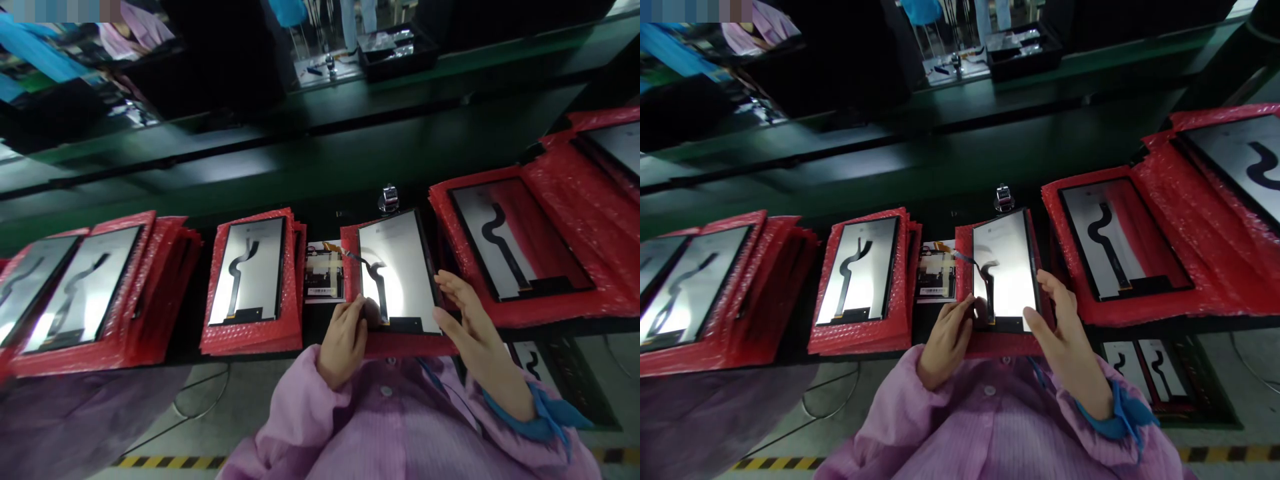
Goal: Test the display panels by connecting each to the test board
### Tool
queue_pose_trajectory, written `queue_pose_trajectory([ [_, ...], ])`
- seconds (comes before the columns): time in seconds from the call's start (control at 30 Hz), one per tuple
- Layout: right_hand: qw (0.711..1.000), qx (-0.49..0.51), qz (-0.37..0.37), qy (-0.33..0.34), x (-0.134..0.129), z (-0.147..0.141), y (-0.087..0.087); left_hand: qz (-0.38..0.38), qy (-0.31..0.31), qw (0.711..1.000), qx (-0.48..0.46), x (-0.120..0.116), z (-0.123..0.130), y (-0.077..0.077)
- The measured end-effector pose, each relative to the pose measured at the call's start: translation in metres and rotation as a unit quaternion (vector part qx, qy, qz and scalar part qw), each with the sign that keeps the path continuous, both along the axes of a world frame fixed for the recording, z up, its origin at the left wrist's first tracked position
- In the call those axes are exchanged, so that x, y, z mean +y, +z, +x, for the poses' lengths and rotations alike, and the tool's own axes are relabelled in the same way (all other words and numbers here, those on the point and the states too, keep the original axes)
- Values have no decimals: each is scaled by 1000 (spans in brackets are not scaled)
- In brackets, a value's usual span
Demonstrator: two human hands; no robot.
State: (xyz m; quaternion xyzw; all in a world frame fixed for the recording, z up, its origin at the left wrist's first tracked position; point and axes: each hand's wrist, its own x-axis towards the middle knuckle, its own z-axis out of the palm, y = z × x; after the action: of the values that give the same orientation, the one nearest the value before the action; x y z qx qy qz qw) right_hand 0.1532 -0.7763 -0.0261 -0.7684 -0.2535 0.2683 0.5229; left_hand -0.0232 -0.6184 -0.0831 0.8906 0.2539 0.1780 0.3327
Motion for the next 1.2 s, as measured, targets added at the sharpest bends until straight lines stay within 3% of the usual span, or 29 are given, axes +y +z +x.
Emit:
queue_pose_trajectory([
  [0.1, 993, -69, 52, 76, 10, -17, 33, -213, 51, 976, -5, 20, 1, 15],
  [0.2, 966, -104, 140, 191, 33, -33, 42, -377, 115, 907, -148, 38, 15, 37],
  [0.23, 957, -101, 174, 210, 41, -37, 38, -404, 126, 880, -215, 42, 21, 46],
  [0.3, 957, -91, 211, 179, 60, -46, 19, -434, 142, 831, -318, 46, 31, 62],
  [0.4, 983, -94, 131, 86, 81, -57, -16, -487, 169, 784, -346, 46, 37, 78],
  [0.47, 987, -102, 68, 103, 88, -64, -31, -538, 184, 751, -336, 47, 36, 82],
  [0.53, 977, -106, 82, 167, 88, -69, -35, -571, 210, 724, -326, 49, 33, 81],
  [0.6, 958, -98, 153, 224, 84, -73, -32, -577, 242, 711, -320, 54, 30, 78],
  [0.67, 952, -78, 189, 229, 79, -74, -30, -574, 255, 712, -314, 59, 28, 75],
  [0.83, 992, -15, 73, 103, 78, -67, -46, -599, 292, 684, -298, 67, 19, 72],
  [0.93, 987, 4, 113, 113, 79, -58, -47, -612, 250, 664, -347, 66, 18, 68],
  [1.03, 981, -79, 139, 114, 80, -49, -35, -606, 206, 660, -395, 62, 28, 58],
  [1.2, 968, -206, 112, 93, 81, -37, -22, -573, 176, 668, -441, 58, 53, 38],
])
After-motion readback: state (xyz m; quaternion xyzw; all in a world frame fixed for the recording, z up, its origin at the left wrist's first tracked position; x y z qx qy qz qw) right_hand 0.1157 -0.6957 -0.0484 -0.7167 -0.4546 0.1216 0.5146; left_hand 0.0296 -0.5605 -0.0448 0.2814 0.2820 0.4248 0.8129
